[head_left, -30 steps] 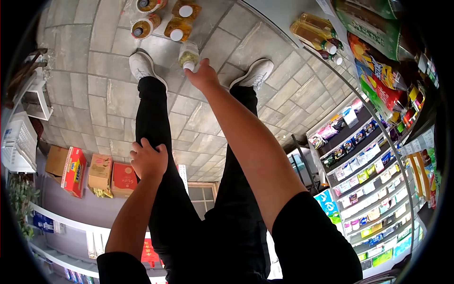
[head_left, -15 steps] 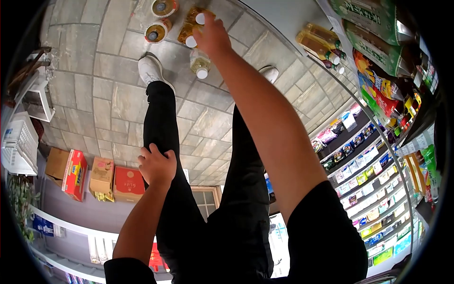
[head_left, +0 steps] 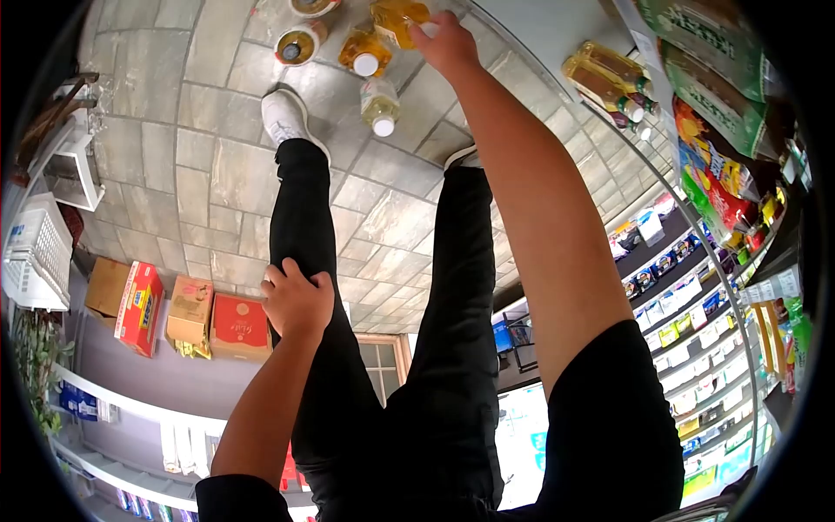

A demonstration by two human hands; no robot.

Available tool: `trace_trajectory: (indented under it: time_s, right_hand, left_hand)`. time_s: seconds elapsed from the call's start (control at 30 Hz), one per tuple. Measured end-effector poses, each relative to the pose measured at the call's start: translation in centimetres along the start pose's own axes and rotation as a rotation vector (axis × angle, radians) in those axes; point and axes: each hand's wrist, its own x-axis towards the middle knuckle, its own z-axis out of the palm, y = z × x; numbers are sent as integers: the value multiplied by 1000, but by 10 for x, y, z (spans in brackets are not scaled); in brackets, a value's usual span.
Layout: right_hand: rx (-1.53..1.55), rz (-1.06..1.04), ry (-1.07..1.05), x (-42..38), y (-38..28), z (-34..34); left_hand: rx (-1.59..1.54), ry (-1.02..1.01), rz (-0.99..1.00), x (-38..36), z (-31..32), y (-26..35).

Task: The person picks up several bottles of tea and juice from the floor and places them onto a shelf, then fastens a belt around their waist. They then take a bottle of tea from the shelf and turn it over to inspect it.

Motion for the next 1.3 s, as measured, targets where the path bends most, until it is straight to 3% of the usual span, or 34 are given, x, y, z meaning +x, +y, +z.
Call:
trace_trajectory:
  time_s: [0.13,0.2,0.33,0.4,0.6,0.77,0.83,0.9,1.0,1.13,1.2,1.23,1.3]
  right_hand:
    - [137,204,15,-9,73,-11]
    - [398,385,-62,-26,103,-22]
    - [373,426,-22,-45,163,-51]
    - [833,661,-161,-78,165,-94]
    - [1191,695,-105,-127,173,-178]
    - [1149,557,-76,-121,168,-222]
    - [915,393,-11,-109,168,-232]
    - [824,384,38,-94,167,-240]
    - [300,159,240,-76,159,-250]
    - [106,-22,319,-43,167,-255]
    - [-196,-145,427,-24,180,-254]
    - [-196,-145,425,-15,188,-253]
    - [-488,-79,436,-5,202,-251]
  left_hand:
    - [1,27,18,-2,3,6]
    - [5,33,20,-4,0,11]
    - [11,66,12,-7,-4,18]
    - [7,71,7,-9,-6,21]
    - [14,84,7,-14,-8,31]
    - [16,85,0,-19,-6,40]
    - [10,94,5,-20,-2,41]
    - [22,104,-3,-22,1,43]
    - [23,103,-7,-23,3,45]
    - [-15,133,29,-21,14,44]
    - [-15,127,20,-19,17,45]
    - [-14,126,19,-21,16,48]
    - [35,86,-28,-25,11,55]
